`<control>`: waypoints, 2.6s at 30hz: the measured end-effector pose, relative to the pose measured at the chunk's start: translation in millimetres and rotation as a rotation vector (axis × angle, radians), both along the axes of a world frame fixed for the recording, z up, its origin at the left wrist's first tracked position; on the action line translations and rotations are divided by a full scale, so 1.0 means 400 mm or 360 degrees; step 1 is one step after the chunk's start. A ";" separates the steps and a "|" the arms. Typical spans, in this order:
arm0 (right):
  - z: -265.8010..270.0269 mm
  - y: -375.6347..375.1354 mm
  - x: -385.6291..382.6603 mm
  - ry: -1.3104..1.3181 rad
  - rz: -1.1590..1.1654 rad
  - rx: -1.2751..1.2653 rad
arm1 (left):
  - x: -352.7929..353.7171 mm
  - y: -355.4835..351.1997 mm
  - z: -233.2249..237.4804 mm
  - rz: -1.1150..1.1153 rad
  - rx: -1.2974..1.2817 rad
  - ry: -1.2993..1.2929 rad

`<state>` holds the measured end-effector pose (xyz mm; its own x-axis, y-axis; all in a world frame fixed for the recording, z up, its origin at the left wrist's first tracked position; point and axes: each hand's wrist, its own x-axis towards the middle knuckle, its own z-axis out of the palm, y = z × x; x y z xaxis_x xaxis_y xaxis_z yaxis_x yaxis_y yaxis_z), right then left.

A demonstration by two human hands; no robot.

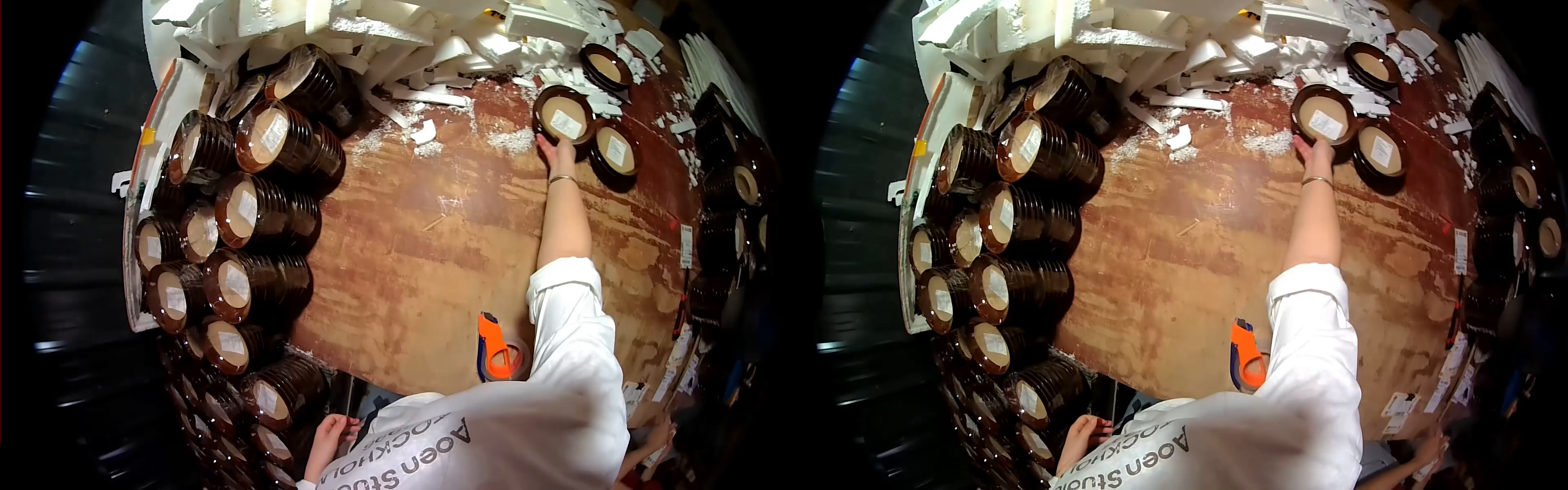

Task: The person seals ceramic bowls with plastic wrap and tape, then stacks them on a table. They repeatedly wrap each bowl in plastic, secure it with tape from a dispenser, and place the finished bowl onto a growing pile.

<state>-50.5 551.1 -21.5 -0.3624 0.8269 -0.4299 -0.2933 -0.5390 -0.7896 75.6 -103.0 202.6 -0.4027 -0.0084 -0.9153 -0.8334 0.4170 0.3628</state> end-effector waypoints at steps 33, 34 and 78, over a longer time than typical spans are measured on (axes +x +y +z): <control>0.109 -1.173 0.609 -0.0495 0.1329 -0.0287 | -0.019 0.143 -0.506 -0.0557 0.0680 0.0721; 0.104 -1.168 0.611 -0.0577 0.1390 -0.0246 | -0.016 0.148 -0.526 -0.0550 0.0702 0.0811; 0.278 -1.008 0.756 -0.0112 0.0688 -0.0403 | -0.101 0.225 -0.548 -0.1108 0.0515 0.1638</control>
<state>251.7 147.9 89.8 -0.6114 0.4743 -0.6334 0.0481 -0.7767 -0.6280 35.3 -13.1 -16.5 -0.7520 0.6512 -0.1024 0.2468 0.4221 0.8723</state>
